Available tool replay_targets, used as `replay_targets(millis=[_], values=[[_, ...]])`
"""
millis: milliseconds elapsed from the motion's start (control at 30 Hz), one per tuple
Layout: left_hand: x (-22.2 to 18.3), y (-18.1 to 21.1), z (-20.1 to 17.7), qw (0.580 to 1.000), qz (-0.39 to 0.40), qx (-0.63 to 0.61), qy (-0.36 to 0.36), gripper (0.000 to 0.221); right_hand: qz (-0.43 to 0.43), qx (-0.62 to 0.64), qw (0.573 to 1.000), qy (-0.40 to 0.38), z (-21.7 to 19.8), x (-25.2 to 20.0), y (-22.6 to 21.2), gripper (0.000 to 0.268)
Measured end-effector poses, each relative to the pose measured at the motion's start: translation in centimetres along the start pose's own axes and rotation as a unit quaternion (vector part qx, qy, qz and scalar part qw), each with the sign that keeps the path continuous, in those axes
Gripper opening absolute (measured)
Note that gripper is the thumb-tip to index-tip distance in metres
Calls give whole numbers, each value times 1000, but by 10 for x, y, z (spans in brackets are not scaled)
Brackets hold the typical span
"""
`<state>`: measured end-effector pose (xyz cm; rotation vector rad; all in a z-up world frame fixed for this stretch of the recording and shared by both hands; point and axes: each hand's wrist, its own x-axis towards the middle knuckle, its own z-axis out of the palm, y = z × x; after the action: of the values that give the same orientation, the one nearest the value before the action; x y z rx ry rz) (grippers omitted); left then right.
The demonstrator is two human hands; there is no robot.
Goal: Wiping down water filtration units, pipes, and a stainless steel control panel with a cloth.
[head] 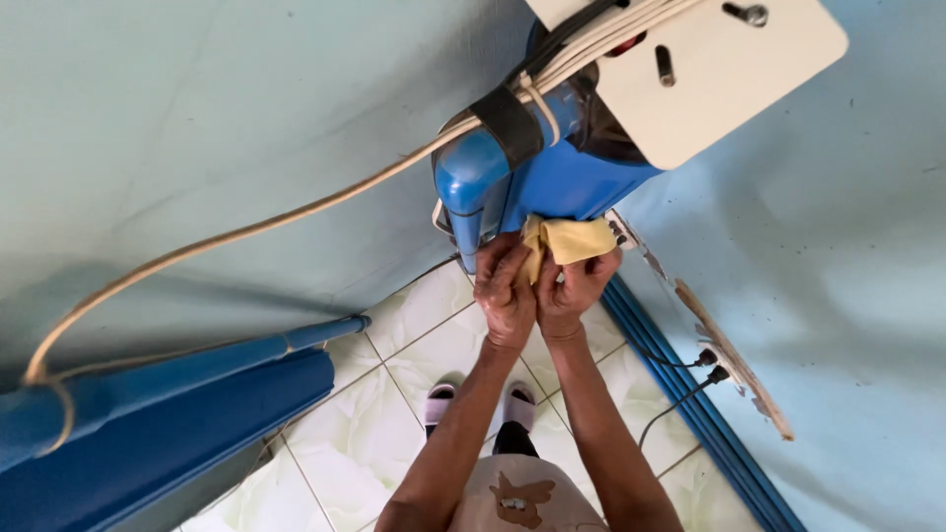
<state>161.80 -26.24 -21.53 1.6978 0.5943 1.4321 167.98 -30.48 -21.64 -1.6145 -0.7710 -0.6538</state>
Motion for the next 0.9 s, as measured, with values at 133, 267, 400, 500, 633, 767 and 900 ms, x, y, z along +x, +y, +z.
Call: replay_targets(millis=[133, 267, 400, 500, 633, 767, 900], values=[[-21, -46, -6, 997, 55, 19, -42, 38, 14, -15, 1000, 10, 18, -47, 33, 22], [-79, -129, -8, 994, -26, 80, -67, 31, 74, -21, 997, -23, 46, -135, 96, 25], [-165, -248, -12, 948, -248, 170, -103, 46, 157, 8, 980, -122, 43, -176, 114, 23], [-168, -246, -15, 834, -547, -67, 38, 43, 166, 11, 973, -161, 38, -175, 114, 18], [-124, -157, -22, 815, -510, -236, 143, 24, 94, 13, 986, -135, 26, -100, 44, 21], [-70, -108, -23, 836, -411, -350, 98, 28, -72, -34, 989, -126, 40, -62, 24, 32], [-97, -192, -26, 955, -273, -108, -29, 24, -112, -123, 977, -135, 53, -67, 28, 33]])
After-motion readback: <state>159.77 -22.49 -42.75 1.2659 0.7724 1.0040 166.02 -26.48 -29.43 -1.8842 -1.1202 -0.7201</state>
